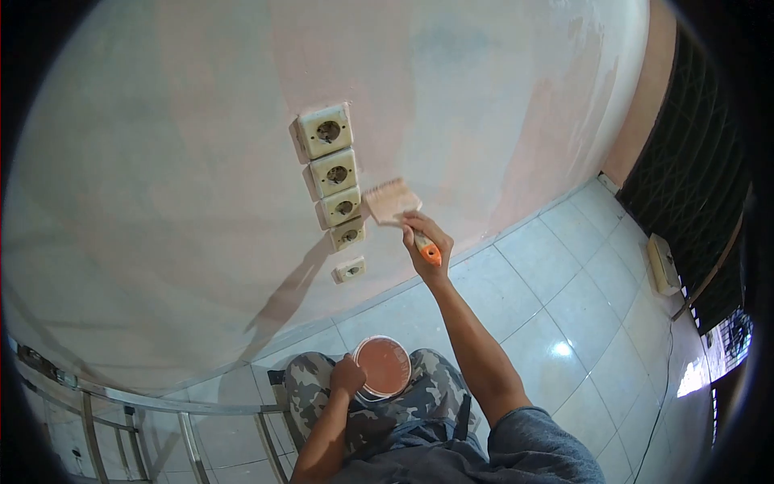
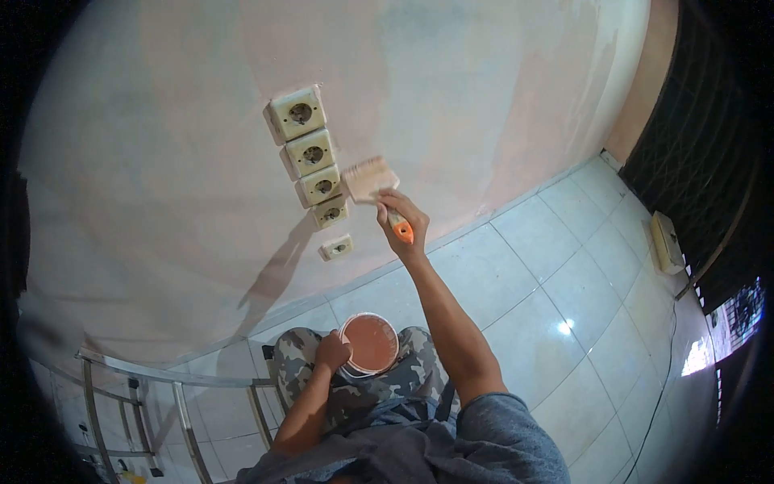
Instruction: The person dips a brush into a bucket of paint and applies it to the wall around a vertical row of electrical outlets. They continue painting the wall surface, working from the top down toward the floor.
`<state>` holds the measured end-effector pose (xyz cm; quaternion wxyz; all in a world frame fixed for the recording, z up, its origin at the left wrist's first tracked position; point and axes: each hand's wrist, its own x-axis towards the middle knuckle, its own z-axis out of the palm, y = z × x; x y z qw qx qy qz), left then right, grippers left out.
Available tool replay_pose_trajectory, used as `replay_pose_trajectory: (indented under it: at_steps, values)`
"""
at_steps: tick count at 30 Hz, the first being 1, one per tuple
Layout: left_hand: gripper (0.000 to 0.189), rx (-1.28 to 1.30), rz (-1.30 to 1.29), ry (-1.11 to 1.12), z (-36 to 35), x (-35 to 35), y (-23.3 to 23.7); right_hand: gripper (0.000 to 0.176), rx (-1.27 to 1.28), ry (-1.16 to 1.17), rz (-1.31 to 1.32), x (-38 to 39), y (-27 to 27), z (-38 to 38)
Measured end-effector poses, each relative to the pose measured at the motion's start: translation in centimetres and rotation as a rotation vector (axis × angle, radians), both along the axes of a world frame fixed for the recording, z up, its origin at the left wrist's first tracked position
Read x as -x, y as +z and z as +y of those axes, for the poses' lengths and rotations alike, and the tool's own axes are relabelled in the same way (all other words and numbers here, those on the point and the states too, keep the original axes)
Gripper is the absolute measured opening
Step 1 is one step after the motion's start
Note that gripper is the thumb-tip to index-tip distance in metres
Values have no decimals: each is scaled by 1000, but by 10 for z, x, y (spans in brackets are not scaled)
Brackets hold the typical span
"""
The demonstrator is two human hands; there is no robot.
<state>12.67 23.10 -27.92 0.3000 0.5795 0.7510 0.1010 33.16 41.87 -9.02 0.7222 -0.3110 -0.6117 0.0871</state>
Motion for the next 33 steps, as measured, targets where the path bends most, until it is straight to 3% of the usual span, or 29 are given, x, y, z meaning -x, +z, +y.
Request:
replay_pose_trajectory:
  at_steps: [4,6,11,15,17,19,22,24,26,28,30,33]
  values:
    - [44,8,62,-4,5,-2,-5,9,137,65,18,-15,-12,-3]
    - [45,42,82,25,5,-5,-3,13,373,-51,-113,-20,19,2]
    - [50,134,143,-27,9,-8,9,22,160,-199,-180,-16,126,39]
    - [56,154,72,-93,15,4,0,22,-124,-78,136,-15,223,39]
    - [56,168,45,-89,17,4,3,21,-141,-107,132,-19,240,42]
    - [53,136,49,-102,16,6,-3,21,-376,25,221,-17,242,45]
    - [58,215,-32,-14,22,7,-5,12,-313,-46,299,-8,167,66]
    - [59,262,-28,21,27,10,-7,10,-289,-143,198,-6,93,60]
    - [60,235,-284,134,27,16,-7,10,-36,-86,180,-4,21,30]
    - [58,180,-251,187,25,10,-2,10,239,36,263,-6,-36,5]
    - [55,63,-180,280,24,5,5,15,438,206,577,-10,-75,-10]
    - [52,18,-112,306,29,5,-2,20,447,214,935,-28,-94,-37]
